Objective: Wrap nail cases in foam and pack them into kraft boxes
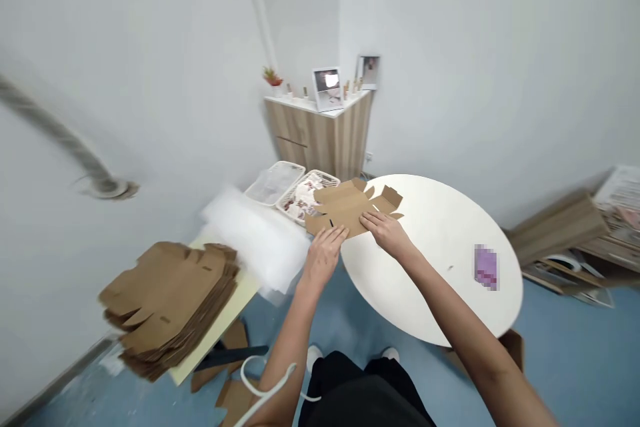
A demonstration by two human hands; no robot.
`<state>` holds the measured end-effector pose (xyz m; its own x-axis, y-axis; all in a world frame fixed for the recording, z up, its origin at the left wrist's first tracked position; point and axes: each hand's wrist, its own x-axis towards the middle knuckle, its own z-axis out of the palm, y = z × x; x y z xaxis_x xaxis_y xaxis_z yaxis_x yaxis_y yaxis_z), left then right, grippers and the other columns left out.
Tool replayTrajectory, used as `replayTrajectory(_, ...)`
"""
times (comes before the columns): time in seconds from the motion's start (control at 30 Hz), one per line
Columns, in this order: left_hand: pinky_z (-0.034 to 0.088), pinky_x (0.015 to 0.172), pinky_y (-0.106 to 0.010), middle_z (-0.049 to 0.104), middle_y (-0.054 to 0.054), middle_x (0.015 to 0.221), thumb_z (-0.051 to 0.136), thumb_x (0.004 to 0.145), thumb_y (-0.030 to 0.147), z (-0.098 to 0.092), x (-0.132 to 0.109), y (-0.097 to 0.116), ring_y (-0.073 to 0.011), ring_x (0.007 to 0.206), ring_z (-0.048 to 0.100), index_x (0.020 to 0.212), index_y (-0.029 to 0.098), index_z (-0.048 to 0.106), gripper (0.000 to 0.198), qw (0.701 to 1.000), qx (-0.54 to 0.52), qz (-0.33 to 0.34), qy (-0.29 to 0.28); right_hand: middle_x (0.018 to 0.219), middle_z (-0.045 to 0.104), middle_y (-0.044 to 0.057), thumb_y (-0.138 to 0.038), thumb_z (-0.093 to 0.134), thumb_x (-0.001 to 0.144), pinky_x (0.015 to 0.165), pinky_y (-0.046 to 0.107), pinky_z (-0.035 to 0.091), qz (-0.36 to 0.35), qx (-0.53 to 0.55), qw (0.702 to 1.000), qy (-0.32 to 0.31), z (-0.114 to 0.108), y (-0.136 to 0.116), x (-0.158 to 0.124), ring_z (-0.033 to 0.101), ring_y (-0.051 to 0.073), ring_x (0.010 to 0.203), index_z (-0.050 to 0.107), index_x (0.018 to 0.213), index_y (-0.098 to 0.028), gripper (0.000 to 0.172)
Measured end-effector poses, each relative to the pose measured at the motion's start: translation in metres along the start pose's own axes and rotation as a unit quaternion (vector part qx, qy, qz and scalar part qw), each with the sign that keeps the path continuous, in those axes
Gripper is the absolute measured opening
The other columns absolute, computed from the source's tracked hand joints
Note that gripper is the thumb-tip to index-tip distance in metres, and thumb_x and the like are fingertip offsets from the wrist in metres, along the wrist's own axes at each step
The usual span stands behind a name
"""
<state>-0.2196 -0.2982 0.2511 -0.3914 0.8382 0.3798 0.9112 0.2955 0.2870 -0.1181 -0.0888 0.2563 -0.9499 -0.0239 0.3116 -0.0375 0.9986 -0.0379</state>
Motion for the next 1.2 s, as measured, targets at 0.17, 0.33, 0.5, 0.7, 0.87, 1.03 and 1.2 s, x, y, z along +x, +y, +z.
replayTrajectory(0.17, 0.032, 0.114, -0.046, 0.058, -0.006, 0.137, 0.033, 0.096, 0.011, 0.12, 0.05, 0.074, -0.0185, 0.13, 0.05, 0.136, 0.025, 0.052, 0.047, 0.988, -0.065, 0.109, -0.085, 0.135, 0.059, 0.012, -0.001, 0.034, 0.089, 0.107, 0.042, 0.041, 0.148, -0.032, 0.988, -0.042, 0.018, 0.076, -0.141, 0.05, 0.024, 0.128, 0.053, 0.137, -0.017, 0.054)
replayTrajectory(0.33, 0.029, 0.115, -0.051, 0.059, -0.007, 0.136, 0.034, 0.094, 0.006, 0.221, 0.051, 0.112, -0.0198, 0.132, 0.048, 0.132, 0.024, 0.055, 0.047, 0.97, -0.076, 0.166, -0.16, 0.136, 0.057, 0.014, 0.001, 0.035, 0.086, 0.107, 0.042, 0.041, 0.263, -0.027, 0.96, -0.091, 0.072, 0.094, -0.242, 0.05, 0.025, 0.128, 0.054, 0.136, -0.015, 0.056)
replayTrajectory(0.5, 0.021, 0.116, -0.06, 0.062, -0.007, 0.132, 0.037, 0.093, 0.007, 0.281, 0.016, 0.108, -0.021, 0.132, 0.049, 0.128, 0.026, 0.058, 0.044, 0.959, -0.058, 0.175, -0.216, 0.136, 0.058, 0.011, -0.001, 0.038, 0.086, 0.1, 0.041, 0.047, 0.31, 0.027, 0.939, -0.147, 0.127, 0.074, -0.289, 0.053, 0.024, 0.126, 0.058, 0.132, -0.021, 0.054)
replayTrajectory(0.7, 0.023, 0.115, -0.062, 0.048, -0.012, 0.145, 0.034, 0.09, 0.006, 0.302, -0.02, 0.094, -0.0261, 0.138, 0.041, 0.137, 0.022, 0.05, 0.052, 0.962, -0.006, 0.158, -0.222, 0.14, 0.054, 0.011, -0.007, 0.041, 0.09, 0.104, 0.041, 0.043, 0.332, 0.043, 0.931, -0.143, 0.156, 0.056, -0.303, 0.049, 0.025, 0.13, 0.059, 0.13, -0.022, 0.046)
replayTrajectory(0.87, 0.017, 0.118, -0.06, 0.042, -0.013, 0.15, 0.035, 0.09, 0.009, 0.299, -0.027, 0.093, -0.0265, 0.141, 0.036, 0.145, 0.021, 0.04, 0.057, 0.962, -0.016, 0.151, -0.228, 0.128, 0.06, 0.013, -0.011, 0.043, 0.091, 0.096, 0.037, 0.046, 0.351, 0.059, 0.921, -0.158, 0.147, 0.053, -0.296, 0.053, 0.025, 0.119, 0.064, 0.118, -0.019, 0.035)
replayTrajectory(1.03, 0.016, 0.117, -0.063, 0.056, -0.013, 0.137, 0.039, 0.091, 0.014, 0.294, -0.011, 0.098, -0.0279, 0.133, 0.047, 0.134, 0.022, 0.052, 0.045, 0.959, -0.018, 0.149, -0.241, 0.101, 0.065, 0.01, -0.009, 0.043, 0.091, 0.086, 0.034, 0.046, 0.367, 0.094, 0.905, -0.194, 0.135, 0.061, -0.285, 0.059, 0.023, 0.098, 0.069, 0.095, -0.018, 0.028)
replayTrajectory(1.2, 0.028, 0.115, -0.056, 0.063, -0.012, 0.122, 0.036, 0.09, 0.009, 0.301, 0.007, 0.118, -0.025, 0.122, 0.055, 0.119, 0.02, 0.06, 0.038, 0.953, -0.081, 0.168, -0.239, 0.091, 0.069, 0.009, -0.002, 0.041, 0.086, 0.093, 0.036, 0.041, 0.374, 0.128, 0.892, -0.218, 0.127, 0.079, -0.271, 0.061, 0.021, 0.09, 0.071, 0.09, -0.017, 0.034)
